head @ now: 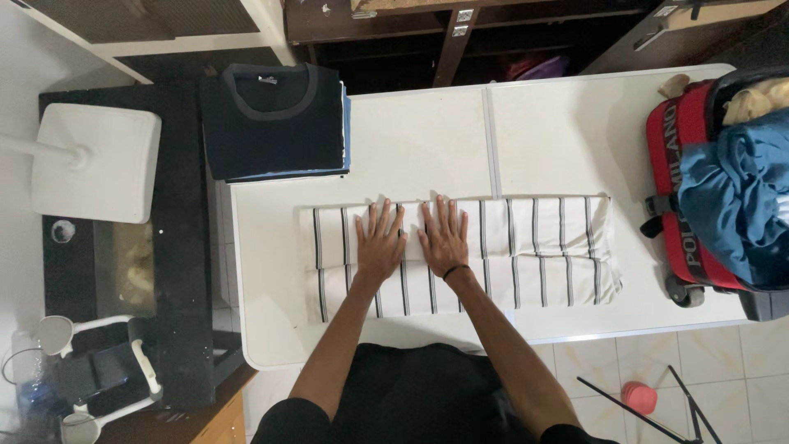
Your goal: The person folds a striped shirt by hand on a table and then stacks it with other shirts.
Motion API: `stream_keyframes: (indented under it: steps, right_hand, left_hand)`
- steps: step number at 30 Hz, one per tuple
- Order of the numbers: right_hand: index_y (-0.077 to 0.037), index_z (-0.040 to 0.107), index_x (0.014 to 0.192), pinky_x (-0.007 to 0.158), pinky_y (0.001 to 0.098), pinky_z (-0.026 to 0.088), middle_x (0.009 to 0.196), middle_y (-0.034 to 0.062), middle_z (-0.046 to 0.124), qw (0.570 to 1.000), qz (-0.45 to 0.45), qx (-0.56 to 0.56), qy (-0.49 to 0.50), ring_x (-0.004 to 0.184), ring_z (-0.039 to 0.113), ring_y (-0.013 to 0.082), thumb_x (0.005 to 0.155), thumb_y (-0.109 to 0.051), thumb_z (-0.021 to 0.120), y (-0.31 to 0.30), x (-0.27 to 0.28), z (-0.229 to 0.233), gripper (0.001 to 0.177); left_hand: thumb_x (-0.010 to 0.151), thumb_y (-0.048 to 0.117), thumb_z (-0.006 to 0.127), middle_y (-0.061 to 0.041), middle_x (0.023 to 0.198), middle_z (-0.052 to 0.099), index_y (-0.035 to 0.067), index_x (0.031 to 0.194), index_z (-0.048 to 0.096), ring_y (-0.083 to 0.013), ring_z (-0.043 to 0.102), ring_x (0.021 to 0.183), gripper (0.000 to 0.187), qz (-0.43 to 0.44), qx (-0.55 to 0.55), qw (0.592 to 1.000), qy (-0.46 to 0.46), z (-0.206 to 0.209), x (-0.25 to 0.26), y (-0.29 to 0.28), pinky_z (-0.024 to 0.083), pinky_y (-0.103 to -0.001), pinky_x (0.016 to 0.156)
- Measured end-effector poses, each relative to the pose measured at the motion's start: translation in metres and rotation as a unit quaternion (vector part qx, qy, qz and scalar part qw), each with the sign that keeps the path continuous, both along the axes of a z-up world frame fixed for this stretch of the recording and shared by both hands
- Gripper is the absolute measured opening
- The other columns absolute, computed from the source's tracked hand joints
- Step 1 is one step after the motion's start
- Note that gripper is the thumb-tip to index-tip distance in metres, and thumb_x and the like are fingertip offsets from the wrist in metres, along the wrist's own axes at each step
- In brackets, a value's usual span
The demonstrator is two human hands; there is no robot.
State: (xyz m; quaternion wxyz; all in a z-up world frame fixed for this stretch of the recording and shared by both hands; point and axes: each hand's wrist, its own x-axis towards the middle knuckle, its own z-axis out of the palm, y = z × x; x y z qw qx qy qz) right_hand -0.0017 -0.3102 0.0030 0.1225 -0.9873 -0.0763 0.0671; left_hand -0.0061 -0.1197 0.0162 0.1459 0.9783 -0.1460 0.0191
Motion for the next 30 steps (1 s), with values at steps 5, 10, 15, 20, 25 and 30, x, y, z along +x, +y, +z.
stream_keyframes:
  steps: [5,10,15,20,25,30]
  right_hand:
    - [-0.029,0.018,0.165,0.125,0.061,0.003,0.173,0.0111,0.005,0.997,-0.026,-0.066,-0.011,0.158,0.007,0.033,0.106,-0.052,0.03,-0.043,0.0,0.006,0.064]
    - [-0.029,0.02,0.164,0.124,0.0615,0.003,0.172,0.0127,0.006,0.992,-0.067,-0.103,0.019,0.157,0.008,0.0341,0.105,-0.053,0.028,-0.091,0.0,0.014,0.064]
    - [-0.02,0.022,0.164,0.124,0.0607,0.004,0.171,0.017,0.009,0.993,-0.108,-0.022,-0.032,0.157,0.009,0.0396,0.105,-0.052,0.029,-0.132,-0.003,0.004,0.068]
    - [-0.013,0.019,0.165,0.126,0.0602,0.005,0.172,0.0179,0.011,0.992,-0.104,0.044,-0.047,0.158,0.008,0.039,0.109,-0.051,0.027,-0.179,-0.008,-0.004,0.069]
    - [-0.019,0.021,0.165,0.125,0.0605,0.003,0.172,0.0166,0.011,0.99,-0.14,0.006,0.001,0.158,0.005,0.039,0.107,-0.049,0.026,-0.215,-0.009,0.008,0.066]
    - [-0.019,0.021,0.165,0.125,0.061,0.004,0.172,0.0169,0.011,0.99,-0.134,-0.033,0.01,0.159,0.005,0.0395,0.105,-0.049,0.03,-0.219,-0.01,0.018,0.067]
  left_hand:
    - [0.106,0.048,0.04,-0.01,0.171,0.023,0.022,0.162,0.036,-0.0312,0.017,0.158,0.061,0.025,0.005,1.0,-0.007,-0.005,0.006,0.037,0.006,-0.063,0.124]
    - [0.106,0.053,0.038,-0.012,0.171,0.016,0.026,0.163,0.03,-0.0373,0.013,0.158,0.063,0.097,0.018,0.995,0.025,-0.003,0.002,0.076,0.005,-0.063,0.124]
    - [0.103,0.055,0.04,-0.014,0.171,0.014,0.027,0.162,0.029,-0.0427,0.01,0.155,0.066,0.101,0.038,0.994,0.028,-0.01,0.003,0.083,0.006,-0.062,0.123]
    - [0.105,0.057,0.04,-0.012,0.173,0.012,0.029,0.163,0.03,-0.0429,0.008,0.158,0.065,0.115,0.053,0.992,0.018,-0.012,0.0,0.081,0.007,-0.06,0.127]
    - [0.101,0.052,0.047,-0.015,0.17,0.01,0.027,0.161,0.029,-0.0457,0.005,0.155,0.068,0.11,0.041,0.991,0.059,-0.007,0.006,0.08,0.005,-0.062,0.122]
    - [0.098,0.038,0.047,-0.018,0.172,0.003,0.017,0.164,0.024,-0.0467,0.001,0.156,0.074,0.155,0.058,0.983,0.081,0.0,0.006,0.047,0.001,-0.068,0.12]
